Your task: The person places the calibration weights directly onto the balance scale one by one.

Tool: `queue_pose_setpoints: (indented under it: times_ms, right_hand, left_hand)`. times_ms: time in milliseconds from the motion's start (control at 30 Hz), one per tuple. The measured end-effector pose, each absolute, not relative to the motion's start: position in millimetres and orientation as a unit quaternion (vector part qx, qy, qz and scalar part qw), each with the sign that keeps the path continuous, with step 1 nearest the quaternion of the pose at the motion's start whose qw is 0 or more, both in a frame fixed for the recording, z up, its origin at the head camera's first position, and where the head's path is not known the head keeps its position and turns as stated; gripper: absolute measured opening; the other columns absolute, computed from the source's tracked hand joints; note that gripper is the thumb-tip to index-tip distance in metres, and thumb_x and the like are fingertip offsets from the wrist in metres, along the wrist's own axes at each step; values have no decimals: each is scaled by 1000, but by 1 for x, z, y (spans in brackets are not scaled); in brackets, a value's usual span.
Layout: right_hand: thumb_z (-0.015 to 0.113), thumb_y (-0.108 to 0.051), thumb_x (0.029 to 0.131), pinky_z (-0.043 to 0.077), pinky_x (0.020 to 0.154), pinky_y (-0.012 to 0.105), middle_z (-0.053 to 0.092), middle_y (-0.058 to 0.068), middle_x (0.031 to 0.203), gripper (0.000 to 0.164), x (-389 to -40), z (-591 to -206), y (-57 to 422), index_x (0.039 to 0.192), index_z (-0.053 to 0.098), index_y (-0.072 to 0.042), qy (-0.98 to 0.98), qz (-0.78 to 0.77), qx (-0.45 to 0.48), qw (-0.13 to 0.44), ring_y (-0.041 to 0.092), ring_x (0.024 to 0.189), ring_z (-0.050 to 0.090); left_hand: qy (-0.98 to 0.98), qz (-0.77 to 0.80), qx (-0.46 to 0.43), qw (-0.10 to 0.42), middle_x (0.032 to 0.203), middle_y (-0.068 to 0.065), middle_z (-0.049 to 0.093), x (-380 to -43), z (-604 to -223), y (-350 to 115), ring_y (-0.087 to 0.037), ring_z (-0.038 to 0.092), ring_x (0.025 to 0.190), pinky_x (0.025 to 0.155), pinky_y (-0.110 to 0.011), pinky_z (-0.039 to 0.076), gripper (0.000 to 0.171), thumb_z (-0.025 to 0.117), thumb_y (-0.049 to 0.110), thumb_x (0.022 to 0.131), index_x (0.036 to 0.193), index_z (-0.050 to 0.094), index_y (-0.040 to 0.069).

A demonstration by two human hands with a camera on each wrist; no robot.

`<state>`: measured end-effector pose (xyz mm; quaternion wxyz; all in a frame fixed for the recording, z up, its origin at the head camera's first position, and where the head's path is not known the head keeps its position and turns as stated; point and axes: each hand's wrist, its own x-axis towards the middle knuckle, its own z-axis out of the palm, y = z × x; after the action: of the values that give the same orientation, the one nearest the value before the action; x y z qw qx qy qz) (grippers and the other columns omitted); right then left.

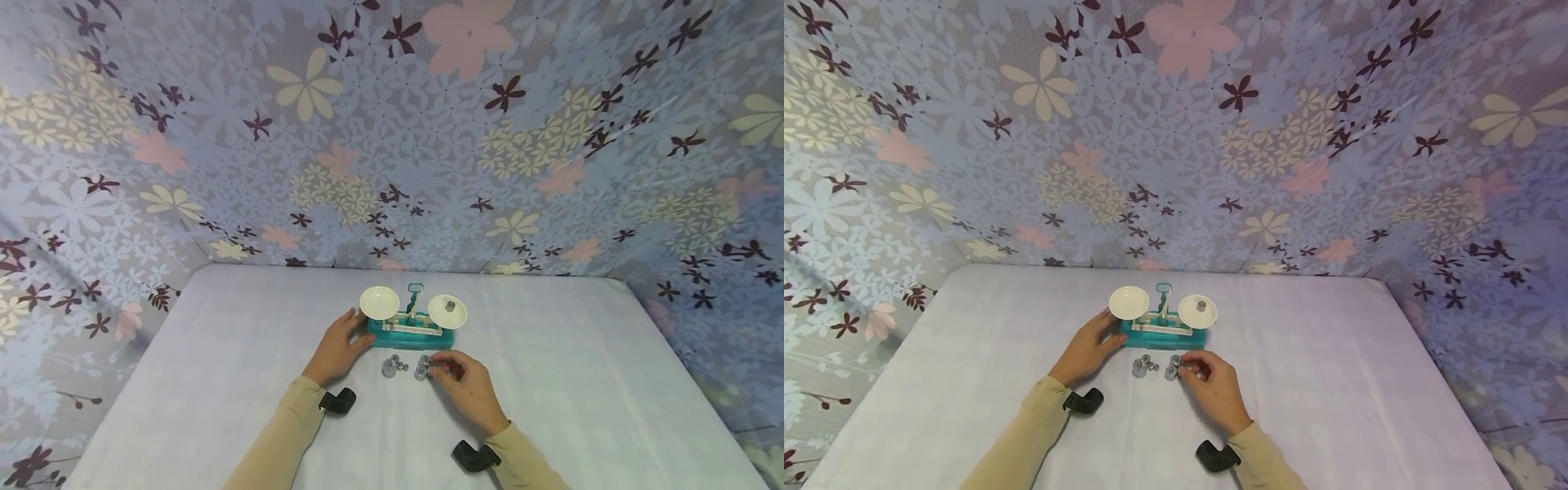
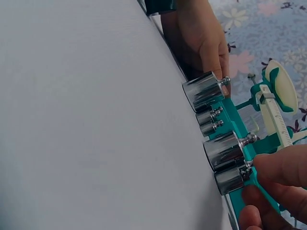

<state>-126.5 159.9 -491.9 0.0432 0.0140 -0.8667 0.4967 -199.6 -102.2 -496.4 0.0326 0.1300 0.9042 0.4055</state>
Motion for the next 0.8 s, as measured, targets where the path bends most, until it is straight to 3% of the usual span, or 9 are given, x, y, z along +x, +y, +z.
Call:
queue_pose_setpoints:
  times_ms: [800]
  right_hand:
    - [76,1,84,45,63,22,64,-3,81,14,-126,-498,162,93,74,-10,-869,491,32,47,12,74,54]
  left_hand:
    - [904,405,136,31,156,-24,36,-199,-494,-102,-44,34,144,117,-60,29,59,64,34,99,147,50,3]
